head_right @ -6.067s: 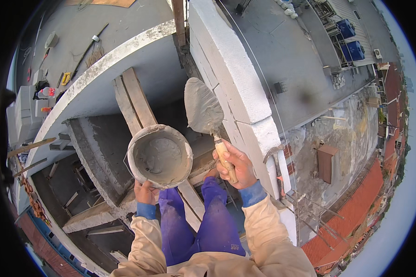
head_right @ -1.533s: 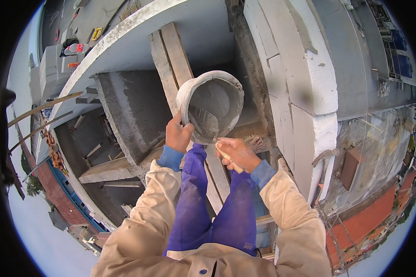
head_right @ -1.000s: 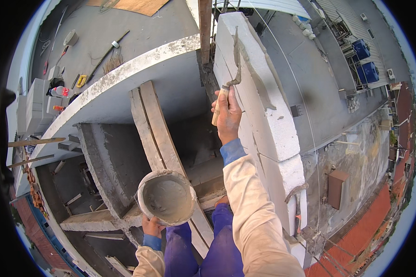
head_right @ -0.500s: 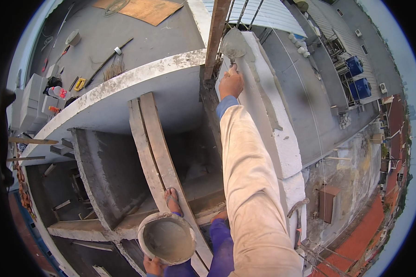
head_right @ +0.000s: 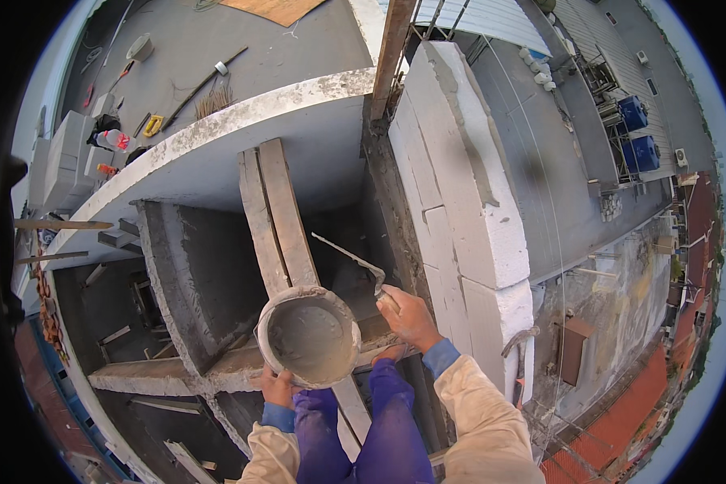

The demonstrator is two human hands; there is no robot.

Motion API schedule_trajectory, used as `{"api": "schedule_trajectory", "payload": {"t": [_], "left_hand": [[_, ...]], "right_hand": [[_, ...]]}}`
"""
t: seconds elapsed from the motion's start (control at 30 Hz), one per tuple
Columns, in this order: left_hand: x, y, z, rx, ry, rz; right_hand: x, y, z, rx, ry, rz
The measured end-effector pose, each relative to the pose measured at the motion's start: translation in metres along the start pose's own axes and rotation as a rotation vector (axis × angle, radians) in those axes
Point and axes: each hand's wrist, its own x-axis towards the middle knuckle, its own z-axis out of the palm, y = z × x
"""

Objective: The person scoops cement from a bucket with a trowel and applies it to a wall. They then pick up a white block, apply cement to its edge, place it on the wall, and tap it into position with a hammer. The person repeats this process for additional blocks.

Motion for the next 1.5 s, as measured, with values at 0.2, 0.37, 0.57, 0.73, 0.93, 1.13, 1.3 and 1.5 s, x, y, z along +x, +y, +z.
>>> {"api": "schedule_trajectory", "payload": {"t": [0.2, 0.37, 0.57, 0.73, 0.93, 1.13, 1.3, 1.5], "left_hand": [[0.048, 0.031, 0.045, 0.151, -0.165, 0.45], [0.055, 0.058, 0.072, 0.404, -0.132, 0.425], [0.058, 0.058, 0.057, 0.242, -0.159, 0.335], [0.036, 0.033, 0.026, -0.082, -0.104, 0.208], [-0.002, 0.003, -0.022, -0.17, 0.012, -0.036], [-0.03, -0.062, -0.091, -0.05, 0.06, -0.112], [-0.043, -0.132, -0.148, 0.042, 0.112, -0.176], [-0.058, -0.095, -0.118, -0.105, 0.078, -0.177]], "right_hand": [[-0.075, -0.005, 0.035, -0.428, -0.401, -0.166], [-0.054, -0.026, 0.038, 0.022, -0.597, 0.165], [-0.04, -0.006, 0.009, 1.091, -0.873, 0.625], [-0.02, -0.001, 0.001, 1.547, -0.549, 0.428], [0.148, -0.007, -0.035, 0.938, 0.498, -0.194], [0.309, 0.008, -0.071, -0.051, 1.199, -0.23], [0.345, 0.008, -0.076, -0.101, 1.223, -0.136], [0.37, 0.0, -0.079, -0.233, 0.892, -0.039]]}}
